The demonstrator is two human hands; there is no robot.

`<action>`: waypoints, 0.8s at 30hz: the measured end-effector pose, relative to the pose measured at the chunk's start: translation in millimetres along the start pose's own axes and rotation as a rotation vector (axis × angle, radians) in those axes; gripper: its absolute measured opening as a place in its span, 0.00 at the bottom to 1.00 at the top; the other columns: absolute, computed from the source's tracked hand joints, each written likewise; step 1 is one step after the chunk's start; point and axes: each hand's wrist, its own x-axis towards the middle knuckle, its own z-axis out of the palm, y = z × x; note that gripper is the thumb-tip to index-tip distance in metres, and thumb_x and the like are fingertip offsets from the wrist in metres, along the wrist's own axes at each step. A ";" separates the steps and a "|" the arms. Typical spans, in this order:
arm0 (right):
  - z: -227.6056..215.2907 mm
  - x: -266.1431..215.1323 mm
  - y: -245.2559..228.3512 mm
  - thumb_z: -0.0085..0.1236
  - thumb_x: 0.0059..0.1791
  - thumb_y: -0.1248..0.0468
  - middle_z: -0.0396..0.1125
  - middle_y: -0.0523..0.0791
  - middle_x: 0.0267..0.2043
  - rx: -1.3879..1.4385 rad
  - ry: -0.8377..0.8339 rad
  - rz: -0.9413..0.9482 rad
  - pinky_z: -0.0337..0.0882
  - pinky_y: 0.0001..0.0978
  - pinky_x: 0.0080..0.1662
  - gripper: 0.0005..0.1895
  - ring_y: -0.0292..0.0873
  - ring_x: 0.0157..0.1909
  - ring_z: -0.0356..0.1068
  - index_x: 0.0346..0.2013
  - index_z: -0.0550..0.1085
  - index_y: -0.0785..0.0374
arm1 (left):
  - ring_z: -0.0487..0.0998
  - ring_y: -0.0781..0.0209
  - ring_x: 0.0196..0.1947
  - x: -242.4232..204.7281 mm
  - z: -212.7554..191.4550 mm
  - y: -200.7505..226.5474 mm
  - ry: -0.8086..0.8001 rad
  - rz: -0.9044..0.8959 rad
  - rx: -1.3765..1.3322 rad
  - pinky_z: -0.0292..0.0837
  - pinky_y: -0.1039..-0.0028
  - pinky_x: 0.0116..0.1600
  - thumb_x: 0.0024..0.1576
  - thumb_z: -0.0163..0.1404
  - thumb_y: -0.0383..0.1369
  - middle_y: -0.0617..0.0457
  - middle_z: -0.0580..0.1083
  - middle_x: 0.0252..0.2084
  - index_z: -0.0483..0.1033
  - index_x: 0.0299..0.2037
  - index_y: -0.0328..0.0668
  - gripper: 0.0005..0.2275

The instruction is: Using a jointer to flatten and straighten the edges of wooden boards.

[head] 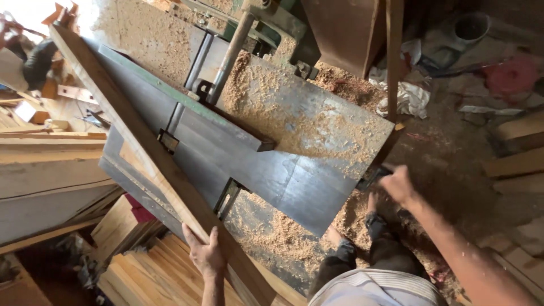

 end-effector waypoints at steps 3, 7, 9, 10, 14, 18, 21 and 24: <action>33.9 -89.1 -96.8 0.61 0.40 0.65 0.72 0.47 0.23 -0.464 0.163 -0.146 0.70 0.33 0.32 0.09 0.40 0.25 0.71 0.28 0.76 0.69 | 0.75 0.37 0.59 5.2 1.4 -23.4 0.090 0.248 0.004 0.67 0.58 0.63 0.53 0.59 0.41 0.31 0.72 0.62 0.50 0.78 0.46 0.42; 62.8 -107.8 -83.8 0.61 0.42 0.60 0.72 0.47 0.25 -0.081 -0.098 0.074 0.69 0.34 0.28 0.11 0.40 0.25 0.68 0.29 0.75 0.66 | 0.76 0.38 0.59 15.2 9.6 -24.8 0.108 0.266 -0.041 0.68 0.59 0.62 0.52 0.59 0.41 0.31 0.72 0.62 0.50 0.77 0.47 0.42; 66.9 -107.7 -72.3 0.61 0.43 0.59 0.72 0.47 0.26 0.047 -0.201 0.240 0.68 0.34 0.28 0.11 0.40 0.24 0.67 0.31 0.76 0.66 | 0.75 0.38 0.59 7.0 4.5 -24.8 0.110 0.282 -0.026 0.68 0.59 0.63 0.53 0.59 0.41 0.30 0.72 0.63 0.50 0.78 0.46 0.42; 66.1 -97.7 -66.9 0.60 0.44 0.59 0.73 0.47 0.27 0.120 -0.280 0.323 0.67 0.34 0.28 0.11 0.40 0.24 0.66 0.32 0.77 0.66 | 0.77 0.39 0.58 4.1 2.7 -17.2 0.091 0.220 -0.041 0.70 0.60 0.62 0.52 0.58 0.42 0.31 0.73 0.60 0.49 0.78 0.49 0.43; 57.7 -66.3 -10.4 0.62 0.50 0.55 0.73 0.48 0.30 -0.134 -0.343 0.467 0.64 0.34 0.31 0.18 0.40 0.26 0.64 0.33 0.79 0.72 | 0.76 0.38 0.57 2.8 2.5 -16.8 0.093 0.181 -0.004 0.69 0.58 0.62 0.51 0.59 0.43 0.31 0.73 0.60 0.50 0.78 0.52 0.43; 68.5 -67.5 -50.0 0.63 0.50 0.53 0.73 0.49 0.30 -0.457 -0.262 0.481 0.68 0.38 0.36 0.19 0.42 0.29 0.69 0.36 0.80 0.71 | 0.77 0.38 0.57 9.8 5.9 -20.2 0.097 0.218 -0.018 0.70 0.58 0.62 0.51 0.59 0.42 0.31 0.73 0.59 0.50 0.78 0.49 0.43; 75.1 -69.8 -46.0 0.65 0.43 0.57 0.75 0.50 0.35 -0.704 -0.095 0.099 0.72 0.48 0.38 0.18 0.49 0.35 0.73 0.43 0.78 0.64 | 0.76 0.37 0.58 8.4 4.2 -26.1 0.101 0.263 -0.032 0.70 0.58 0.62 0.52 0.58 0.42 0.30 0.73 0.61 0.51 0.78 0.48 0.42; 74.7 -62.7 -44.1 0.66 0.41 0.58 0.73 0.53 0.36 -0.877 0.149 -0.269 0.72 0.50 0.37 0.25 0.55 0.37 0.73 0.50 0.75 0.66 | 0.76 0.36 0.58 9.3 6.3 -21.5 0.114 0.267 0.009 0.69 0.57 0.62 0.53 0.58 0.41 0.28 0.72 0.61 0.49 0.78 0.45 0.42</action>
